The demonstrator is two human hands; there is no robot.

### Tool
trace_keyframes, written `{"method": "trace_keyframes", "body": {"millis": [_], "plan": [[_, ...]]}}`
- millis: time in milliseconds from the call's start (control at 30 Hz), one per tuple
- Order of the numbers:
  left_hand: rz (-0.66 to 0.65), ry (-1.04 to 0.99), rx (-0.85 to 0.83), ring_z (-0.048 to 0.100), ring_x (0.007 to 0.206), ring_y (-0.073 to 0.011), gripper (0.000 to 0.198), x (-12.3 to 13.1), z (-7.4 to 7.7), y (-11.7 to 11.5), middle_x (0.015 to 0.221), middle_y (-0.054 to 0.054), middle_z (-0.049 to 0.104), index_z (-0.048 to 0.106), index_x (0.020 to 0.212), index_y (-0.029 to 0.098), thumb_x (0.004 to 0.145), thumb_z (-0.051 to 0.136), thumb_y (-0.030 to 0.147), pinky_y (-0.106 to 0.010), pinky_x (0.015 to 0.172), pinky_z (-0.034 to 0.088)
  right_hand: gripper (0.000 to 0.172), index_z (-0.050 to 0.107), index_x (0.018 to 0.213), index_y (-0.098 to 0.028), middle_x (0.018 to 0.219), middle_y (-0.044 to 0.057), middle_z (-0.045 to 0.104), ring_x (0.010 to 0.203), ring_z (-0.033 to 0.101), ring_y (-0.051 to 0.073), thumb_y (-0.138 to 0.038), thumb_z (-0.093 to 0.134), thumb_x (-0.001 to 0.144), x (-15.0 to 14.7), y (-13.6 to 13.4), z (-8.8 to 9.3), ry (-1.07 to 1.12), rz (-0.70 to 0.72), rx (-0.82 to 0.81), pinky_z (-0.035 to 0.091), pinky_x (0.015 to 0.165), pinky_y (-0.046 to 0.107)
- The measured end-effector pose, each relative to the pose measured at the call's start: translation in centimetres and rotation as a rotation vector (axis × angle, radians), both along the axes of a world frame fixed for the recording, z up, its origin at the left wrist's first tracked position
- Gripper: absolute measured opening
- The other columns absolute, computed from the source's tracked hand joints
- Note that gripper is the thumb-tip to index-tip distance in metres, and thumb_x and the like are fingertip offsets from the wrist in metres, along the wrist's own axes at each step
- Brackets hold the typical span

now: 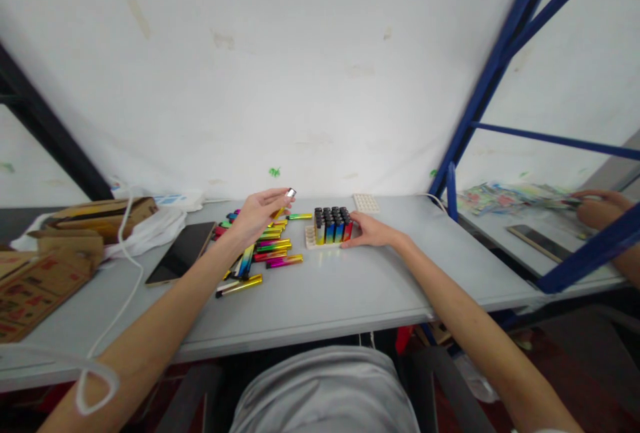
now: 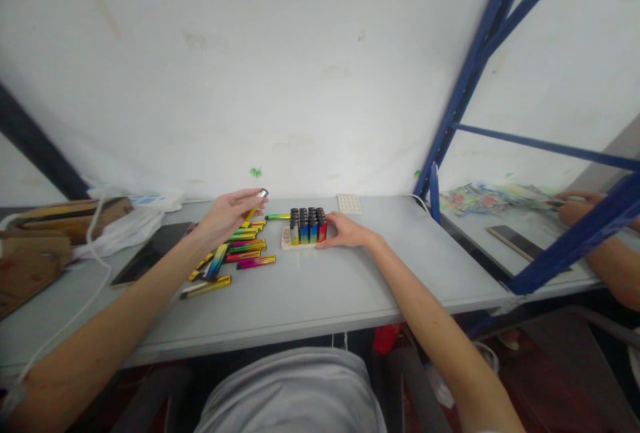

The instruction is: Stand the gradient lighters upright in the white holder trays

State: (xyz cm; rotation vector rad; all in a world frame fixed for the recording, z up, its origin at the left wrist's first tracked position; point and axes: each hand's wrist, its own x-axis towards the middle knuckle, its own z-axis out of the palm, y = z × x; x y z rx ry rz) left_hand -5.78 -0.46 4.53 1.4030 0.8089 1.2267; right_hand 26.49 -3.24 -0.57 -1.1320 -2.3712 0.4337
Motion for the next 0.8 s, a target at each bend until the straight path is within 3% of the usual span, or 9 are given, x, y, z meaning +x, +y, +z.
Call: {"method": "trace_keyframes", "body": {"millis": [167, 267, 367, 467, 600, 800], "plan": [[-0.149, 0.081, 0.020, 0.068, 0.069, -0.0174, 0.052, 0.7, -0.4, -1.1, 0.090, -0.005, 0.073, 0.057, 0.112, 0.022, 0.077, 0.084, 0.050, -0.030, 0.061, 0.055, 0.060, 0.066, 0.116, -0.015, 0.115, 0.012, 0.070, 0.100, 0.065, 0.029, -0.054, 0.086, 0.075, 0.0, 0.1, 0.0, 0.010, 0.003, -0.012, 0.053, 0.092, 0.043], [-0.208, 0.075, -0.046, 0.056, 0.053, -0.0126, 0.048, 1.0, -0.5, -1.6, 0.076, 0.002, 0.067, 0.047, 0.113, 0.028, 0.084, 0.076, 0.053, -0.023, 0.048, 0.044, 0.061, 0.066, 0.117, -0.014, 0.114, 0.012, 0.070, 0.100, 0.065, 0.029, -0.053, 0.086, 0.074, 0.0, 0.2, -0.2, 0.009, -0.003, -0.018, 0.053, 0.092, 0.043], [-0.224, 0.046, -0.089, 0.043, 0.048, -0.0107, 0.035, 1.3, -0.5, -1.8, 0.059, 0.006, 0.051, 0.051, 0.104, 0.024, 0.092, 0.064, 0.054, -0.019, 0.044, 0.034, 0.060, 0.067, 0.115, -0.015, 0.113, 0.011, 0.071, 0.099, 0.065, 0.029, -0.055, 0.086, 0.074, 0.1, 0.3, -0.3, 0.009, -0.010, -0.019, 0.053, 0.090, 0.042], [-0.278, 0.049, -0.119, 0.037, 0.047, -0.0101, 0.043, 1.3, -0.4, -1.7, 0.055, 0.004, 0.040, 0.058, 0.084, 0.017, 0.098, 0.048, 0.056, -0.020, 0.045, 0.034, 0.059, 0.067, 0.113, -0.015, 0.113, 0.011, 0.071, 0.100, 0.065, 0.029, -0.055, 0.085, 0.075, 0.0, 0.2, -0.2, 0.008, -0.008, -0.013, 0.053, 0.092, 0.042], [-0.294, 0.068, -0.175, 0.034, 0.046, -0.0096, 0.047, 1.2, -0.7, -1.4, 0.055, 0.002, 0.036, 0.050, 0.063, 0.017, 0.096, 0.044, 0.050, -0.022, 0.045, 0.033, 0.059, 0.067, 0.115, -0.015, 0.115, 0.011, 0.071, 0.101, 0.065, 0.029, -0.054, 0.085, 0.075, -0.1, 0.1, 0.0, 0.021, 0.001, -0.016, 0.053, 0.093, 0.042], [-0.241, 0.152, -0.235, 0.023, 0.040, -0.0083, 0.044, 1.5, -2.8, 0.0, 0.052, 0.006, 0.028, 0.043, 0.062, 0.022, 0.089, 0.050, 0.055, -0.022, 0.041, 0.016, 0.059, 0.067, 0.114, -0.015, 0.113, 0.011, 0.071, 0.100, 0.066, 0.029, -0.055, 0.085, 0.075, -0.2, -0.1, 0.1, 0.013, -0.003, -0.021, 0.054, 0.092, 0.043]]}}
